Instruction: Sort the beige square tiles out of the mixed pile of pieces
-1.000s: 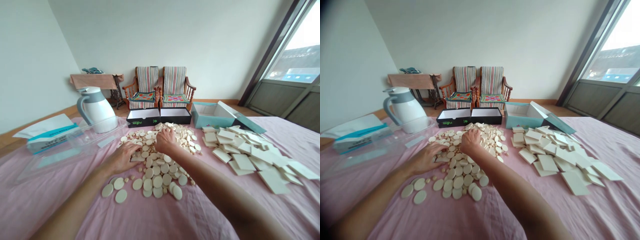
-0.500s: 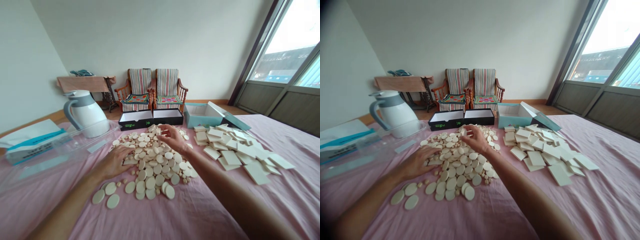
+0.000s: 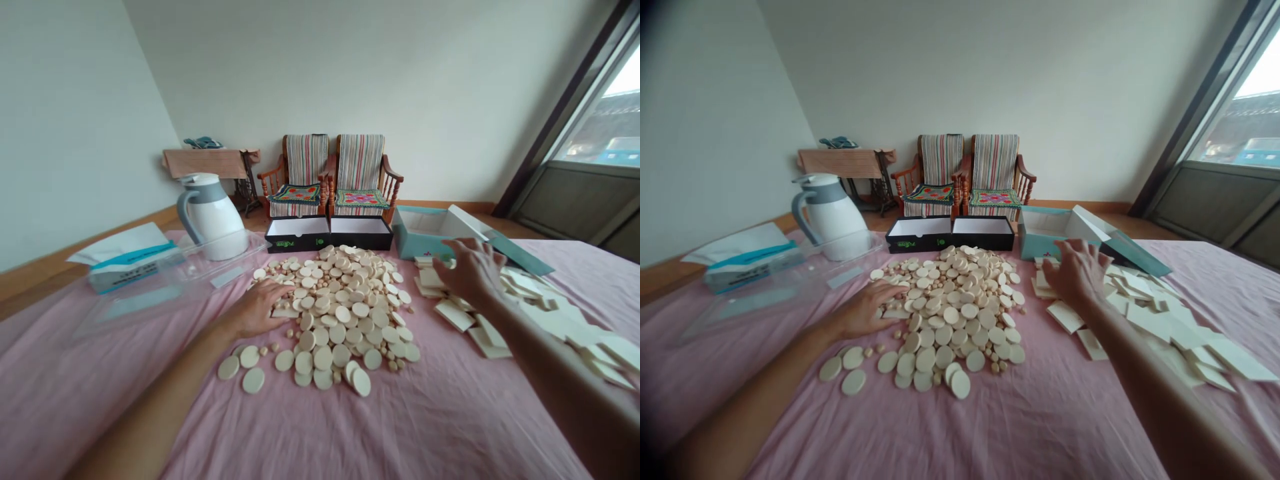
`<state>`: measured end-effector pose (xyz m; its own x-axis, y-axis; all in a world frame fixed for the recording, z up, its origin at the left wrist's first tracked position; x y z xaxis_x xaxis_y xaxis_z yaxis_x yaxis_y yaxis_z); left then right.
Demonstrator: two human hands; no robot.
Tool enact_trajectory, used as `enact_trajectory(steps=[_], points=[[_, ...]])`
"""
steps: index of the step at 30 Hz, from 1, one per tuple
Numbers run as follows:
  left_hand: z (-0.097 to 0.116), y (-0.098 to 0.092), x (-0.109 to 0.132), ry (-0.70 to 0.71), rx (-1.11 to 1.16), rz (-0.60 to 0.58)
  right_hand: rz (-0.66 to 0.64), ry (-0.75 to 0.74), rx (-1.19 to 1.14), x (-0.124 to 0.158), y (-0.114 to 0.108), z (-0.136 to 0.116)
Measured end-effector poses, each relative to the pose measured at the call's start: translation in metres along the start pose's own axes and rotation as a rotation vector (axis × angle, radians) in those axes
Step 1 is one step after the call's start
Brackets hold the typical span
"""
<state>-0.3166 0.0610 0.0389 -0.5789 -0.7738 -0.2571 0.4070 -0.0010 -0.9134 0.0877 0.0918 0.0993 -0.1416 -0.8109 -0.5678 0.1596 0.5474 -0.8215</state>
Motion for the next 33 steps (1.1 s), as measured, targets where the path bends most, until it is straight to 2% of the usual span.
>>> enact_trajectory(steps=[5,8,10,12,15,19,24,28,33], points=[[0.004,-0.003,0.001,-0.002,0.011,0.0,-0.145,-0.403,-0.304,0.022,-0.001,-0.122],[0.003,-0.002,0.002,0.016,0.02,-0.004,-0.279,-0.626,-0.417,0.034,0.001,-0.19],[0.003,-0.001,0.003,0.029,0.028,-0.006,-0.358,-0.743,-0.396,0.039,0.005,-0.225],[0.004,-0.002,0.003,0.03,0.028,-0.002,-0.399,-0.805,-0.309,0.041,0.01,-0.248],[0.004,-0.007,0.004,0.021,0.023,0.028,-0.414,-0.812,-0.213,0.04,0.018,-0.268],[-0.001,-0.017,0.006,-0.008,0.024,0.108,-0.44,-0.817,-0.198,0.037,0.025,-0.281],[-0.013,-0.02,0.007,-0.038,0.011,0.148,-0.475,-0.837,-0.176,0.032,0.034,-0.282],[-0.02,-0.025,0.008,-0.074,0.013,0.26,-0.486,-0.831,-0.179,0.03,0.039,-0.28],[-0.027,-0.03,0.012,-0.094,-0.005,0.381,-0.431,-0.812,-0.177,0.029,0.028,-0.279]])
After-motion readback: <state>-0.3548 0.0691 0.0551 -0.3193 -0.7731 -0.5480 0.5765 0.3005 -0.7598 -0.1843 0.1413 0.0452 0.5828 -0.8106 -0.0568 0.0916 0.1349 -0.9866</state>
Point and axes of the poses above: each hand's wrist, its own x-axis away from the middle knuckle, its own y-axis out of the palm, z = x × y, the point moved 6 cm from there along -x, towards the middle knuckle, and after that the axes turned 12 degrees about x, right-handed, at the moved point
